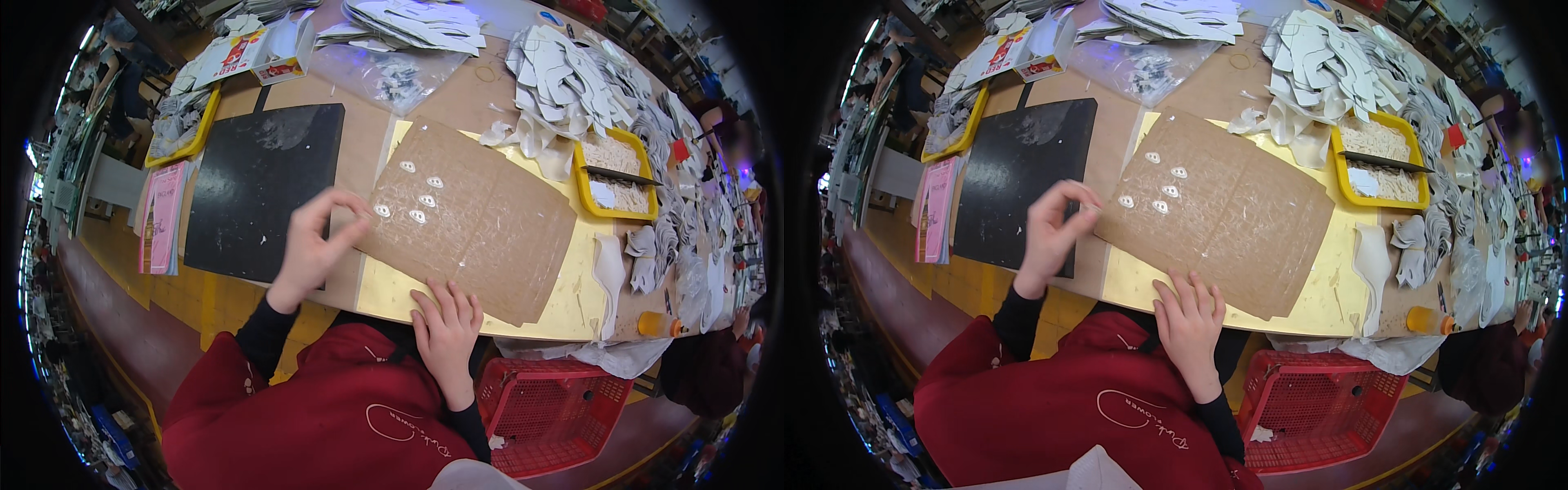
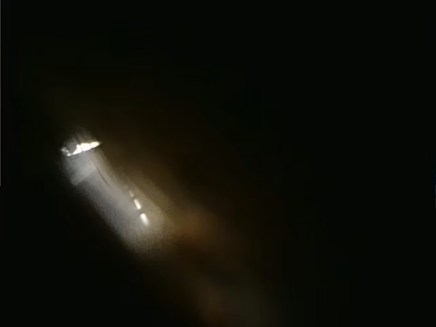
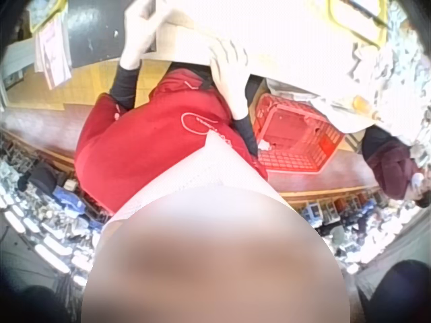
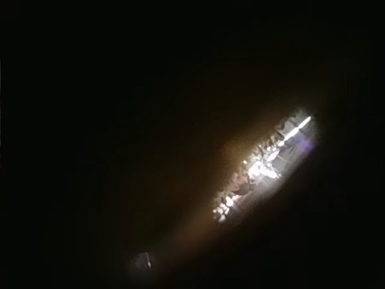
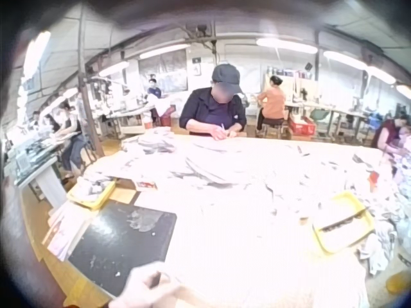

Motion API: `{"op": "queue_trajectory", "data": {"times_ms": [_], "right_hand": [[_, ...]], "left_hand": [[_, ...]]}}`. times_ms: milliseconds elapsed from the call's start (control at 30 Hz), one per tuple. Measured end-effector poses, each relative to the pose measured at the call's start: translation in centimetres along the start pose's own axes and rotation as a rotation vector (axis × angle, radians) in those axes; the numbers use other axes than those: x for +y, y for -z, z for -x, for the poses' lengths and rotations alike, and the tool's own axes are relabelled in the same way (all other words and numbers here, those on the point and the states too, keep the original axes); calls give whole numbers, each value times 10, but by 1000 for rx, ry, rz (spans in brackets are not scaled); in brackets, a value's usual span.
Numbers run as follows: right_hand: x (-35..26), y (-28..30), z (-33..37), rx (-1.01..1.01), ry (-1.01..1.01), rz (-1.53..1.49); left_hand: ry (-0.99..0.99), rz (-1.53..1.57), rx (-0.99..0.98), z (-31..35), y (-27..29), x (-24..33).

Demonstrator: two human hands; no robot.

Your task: The person sits at a shared workbench in a factory and assembles small white plastic components. They pick up pieces from a pile, place them into a clear plastic bag, and then arrange them on a cardboard sheet with pre-printed outlines. The person works methodically, handling the small parts one by one.

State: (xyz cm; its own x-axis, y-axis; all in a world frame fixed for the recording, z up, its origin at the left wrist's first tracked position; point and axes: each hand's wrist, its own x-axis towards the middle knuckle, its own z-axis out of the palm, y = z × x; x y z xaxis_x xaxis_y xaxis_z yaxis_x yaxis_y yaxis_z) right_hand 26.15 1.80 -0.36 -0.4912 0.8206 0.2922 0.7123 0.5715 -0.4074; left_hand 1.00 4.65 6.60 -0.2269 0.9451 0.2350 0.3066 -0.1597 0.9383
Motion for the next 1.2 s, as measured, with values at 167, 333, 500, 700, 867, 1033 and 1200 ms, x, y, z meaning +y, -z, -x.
{"op": "queue_trajectory", "data": {"times_ms": [167, 333, 500, 700, 867, 1033, 1200], "right_hand": [[0, 3, 4, 59, -12, -43], [1, 5, 7, 174, -186, -489], [15, 18, 7, 239, -386, -873], [16, 20, 6, 218, -326, -802], [14, 16, 6, 252, -382, -764], [20, 18, 8, 184, -337, -741], [22, 17, 14, 175, -418, -907]], "left_hand": [[239, 171, -267, 26, -56, -8], [62, 3, -321, 39, -80, -10], [-70, -117, -324, 40, -87, -7], [-286, -212, -436, 41, -93, -5], [-373, -283, -563, 40, -92, -7], [-366, -300, -633, 39, -89, -10], [-325, -366, -469, 23, -69, -12]]}}
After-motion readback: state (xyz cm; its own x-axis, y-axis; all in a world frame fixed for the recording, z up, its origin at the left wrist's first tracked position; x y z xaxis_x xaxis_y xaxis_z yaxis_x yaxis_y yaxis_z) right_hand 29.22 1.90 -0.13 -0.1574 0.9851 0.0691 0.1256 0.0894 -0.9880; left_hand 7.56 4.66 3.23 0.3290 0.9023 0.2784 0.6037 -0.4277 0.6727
